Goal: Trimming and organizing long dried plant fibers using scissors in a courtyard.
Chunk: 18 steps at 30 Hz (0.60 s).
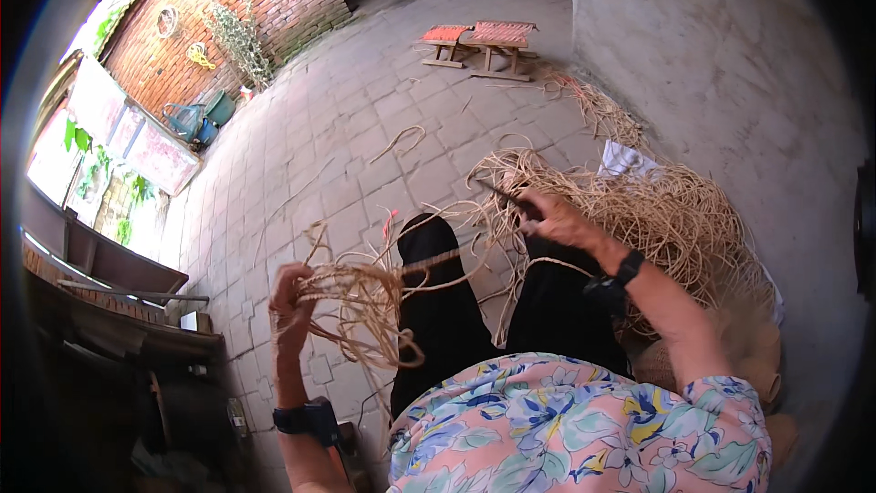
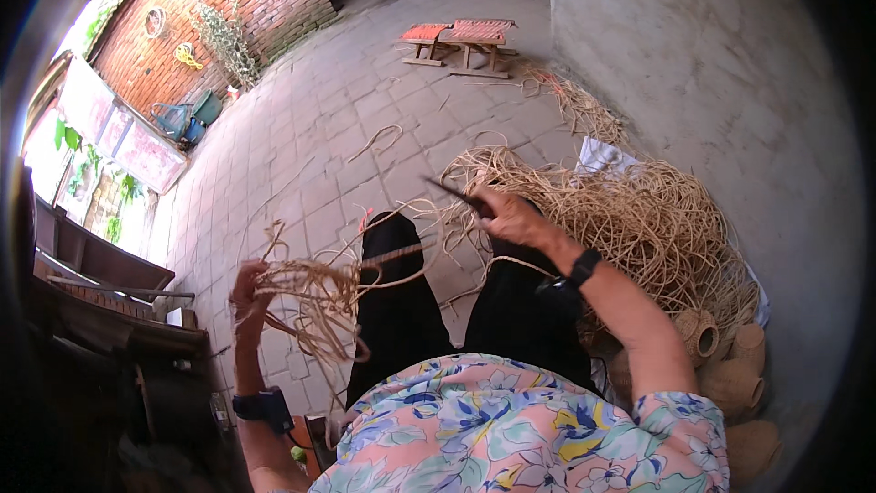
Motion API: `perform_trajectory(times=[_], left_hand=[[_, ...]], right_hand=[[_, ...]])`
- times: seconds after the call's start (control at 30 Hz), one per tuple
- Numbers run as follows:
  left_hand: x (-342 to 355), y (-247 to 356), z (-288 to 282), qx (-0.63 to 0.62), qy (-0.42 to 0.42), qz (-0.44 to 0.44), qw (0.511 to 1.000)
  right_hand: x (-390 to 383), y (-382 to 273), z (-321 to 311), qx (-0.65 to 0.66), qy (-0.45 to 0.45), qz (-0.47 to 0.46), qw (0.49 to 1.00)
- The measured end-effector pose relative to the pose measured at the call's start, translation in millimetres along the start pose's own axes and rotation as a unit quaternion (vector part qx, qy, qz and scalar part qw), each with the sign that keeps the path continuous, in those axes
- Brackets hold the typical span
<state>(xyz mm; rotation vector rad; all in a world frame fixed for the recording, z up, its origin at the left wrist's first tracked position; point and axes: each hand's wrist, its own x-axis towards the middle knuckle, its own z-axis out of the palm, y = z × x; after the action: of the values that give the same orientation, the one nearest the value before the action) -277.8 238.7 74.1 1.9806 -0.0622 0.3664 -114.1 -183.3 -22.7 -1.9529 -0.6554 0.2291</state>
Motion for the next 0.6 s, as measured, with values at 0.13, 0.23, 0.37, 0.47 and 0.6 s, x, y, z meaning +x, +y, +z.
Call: perform_trajectory(times=[0.13, 0.23, 0.37, 0.47, 0.6], left_hand=[[12, 12, -33, 0.384, 0.128, 0.147, 0.902], [2, -27, -102, 0.462, 0.178, 0.081, 0.865], [-38, -93, -174, 0.444, 0.084, -0.098, 0.887], [-25, -62, -153, 0.299, -0.127, -0.338, 0.883], [2, -5, -95, 0.354, -0.03, -0.187, 0.916]], right_hand=[[-19, -15, -57, -0.085, 0.106, -0.072, 0.988], [-33, 9, -114, -0.204, 0.311, -0.056, 0.927], [-69, 34, -202, -0.346, 0.516, 0.06, 0.781], [-97, 44, -239, -0.33, 0.569, 0.123, 0.743], [-104, 18, -251, -0.332, 0.595, 0.103, 0.724]])
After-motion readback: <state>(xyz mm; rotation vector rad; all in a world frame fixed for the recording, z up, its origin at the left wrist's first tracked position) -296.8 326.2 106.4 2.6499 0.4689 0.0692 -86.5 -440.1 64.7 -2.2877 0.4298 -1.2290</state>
